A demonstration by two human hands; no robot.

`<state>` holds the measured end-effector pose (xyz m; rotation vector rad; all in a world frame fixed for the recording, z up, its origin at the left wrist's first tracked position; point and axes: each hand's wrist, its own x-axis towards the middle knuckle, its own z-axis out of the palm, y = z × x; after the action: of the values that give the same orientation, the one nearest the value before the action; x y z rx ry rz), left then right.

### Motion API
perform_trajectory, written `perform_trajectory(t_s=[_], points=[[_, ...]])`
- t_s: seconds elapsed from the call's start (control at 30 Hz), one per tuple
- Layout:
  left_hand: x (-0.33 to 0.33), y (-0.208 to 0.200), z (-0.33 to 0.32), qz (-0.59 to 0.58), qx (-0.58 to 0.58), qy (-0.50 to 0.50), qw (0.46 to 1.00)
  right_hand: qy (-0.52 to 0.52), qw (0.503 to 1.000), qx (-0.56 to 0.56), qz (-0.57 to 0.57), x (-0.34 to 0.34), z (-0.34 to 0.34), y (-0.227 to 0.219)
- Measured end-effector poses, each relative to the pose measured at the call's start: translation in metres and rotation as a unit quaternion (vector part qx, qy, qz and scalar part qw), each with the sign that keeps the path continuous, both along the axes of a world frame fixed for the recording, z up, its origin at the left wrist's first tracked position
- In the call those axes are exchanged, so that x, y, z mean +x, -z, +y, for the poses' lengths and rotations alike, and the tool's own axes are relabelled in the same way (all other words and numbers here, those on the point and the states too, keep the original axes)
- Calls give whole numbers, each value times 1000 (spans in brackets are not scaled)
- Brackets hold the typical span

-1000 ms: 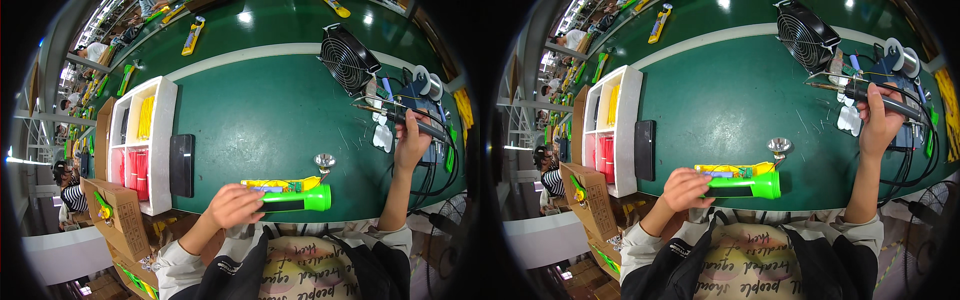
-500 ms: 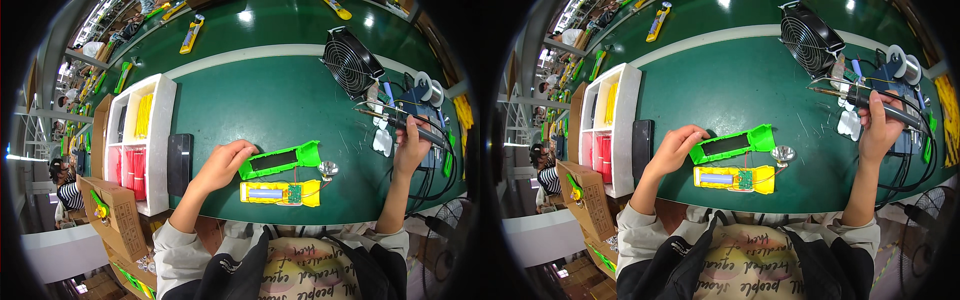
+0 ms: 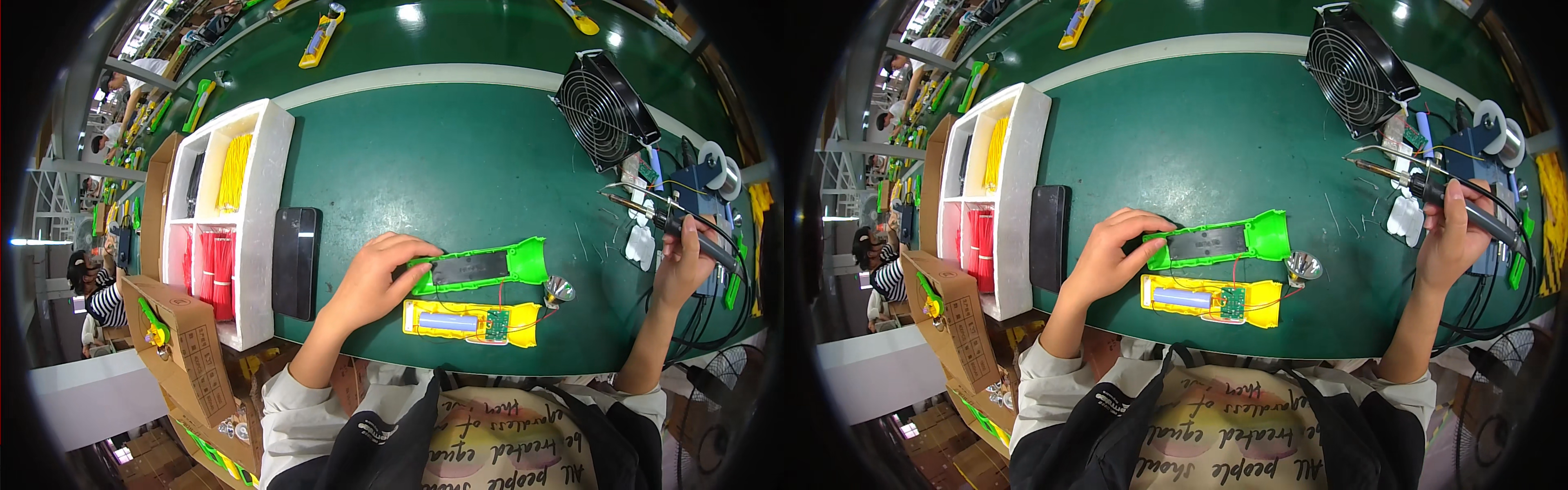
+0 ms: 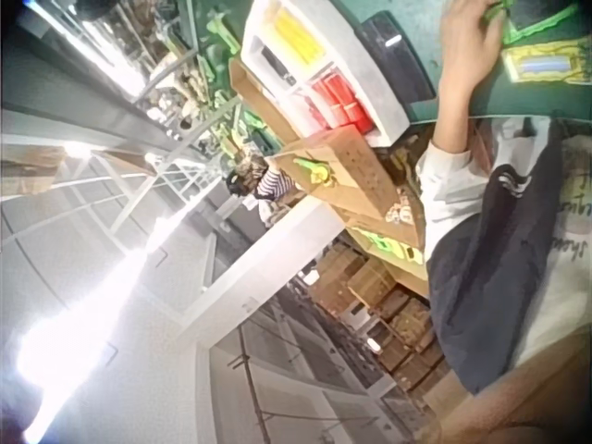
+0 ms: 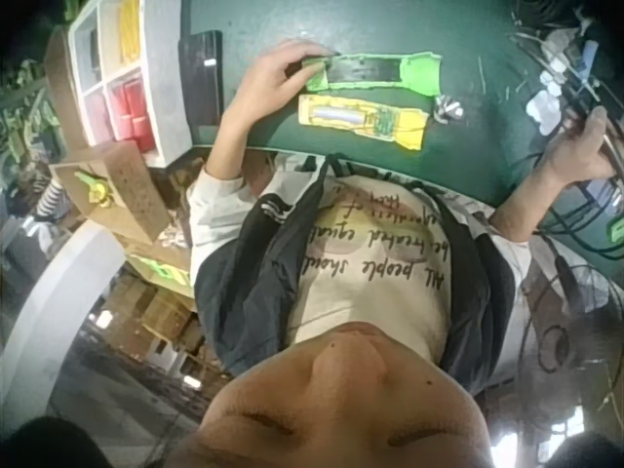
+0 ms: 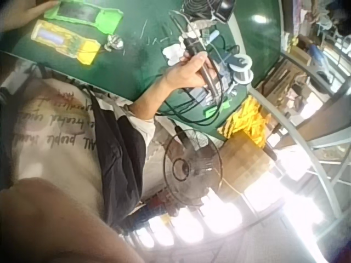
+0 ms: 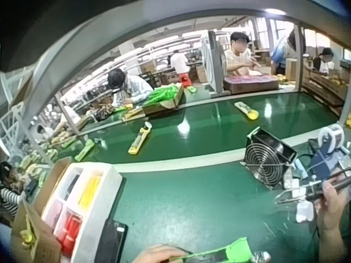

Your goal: The person solders wires to a circuit board inside a flashlight casing with a soldering iron, places the flashlight onto a conveyor belt, and then solders components into another flashlight casing.

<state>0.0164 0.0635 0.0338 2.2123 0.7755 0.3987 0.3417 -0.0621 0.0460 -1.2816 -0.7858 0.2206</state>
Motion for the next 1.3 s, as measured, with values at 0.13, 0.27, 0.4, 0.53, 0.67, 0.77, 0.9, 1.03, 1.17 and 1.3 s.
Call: perform_trajectory(t_s=[0.13, 0.27, 0.4, 0.53, 0.67, 0.77, 0.9, 1.03, 1.17, 1.3], points=[[1, 6, -2, -3, 27, 25, 999, 23, 1000, -9, 0, -3, 4, 1], [3, 7, -1, -11, 30, 37, 999, 26, 1000, -17, 1, -3, 3, -1], [1, 11, -3, -10, 32, 28, 999, 38, 999, -21, -5, -8, 5, 2], [0, 10, -3, -20, 28, 17, 999, 21, 999, -35, 5, -6, 2, 0], [-3, 15, -5, -28, 33, 1, 999, 32, 999, -20, -5, -10, 7, -2], [-6, 12, -7, -37, 46, -13, 998, 20, 1000, -24, 3, -10, 6, -1], [-11, -2, -27, -56, 145, -96, 983, 16, 1000, -27, 1, -12, 7, -3], [-11, -16, -72, -64, 187, -97, 976, 29, 999, -31, 12, -15, 6, -3], [0, -13, -92, -49, 164, -21, 985, 35, 999, -26, 12, -20, 8, -6], [14, -9, -91, -27, 139, 1, 990, 25, 1000, -18, 3, -23, 7, -7]])
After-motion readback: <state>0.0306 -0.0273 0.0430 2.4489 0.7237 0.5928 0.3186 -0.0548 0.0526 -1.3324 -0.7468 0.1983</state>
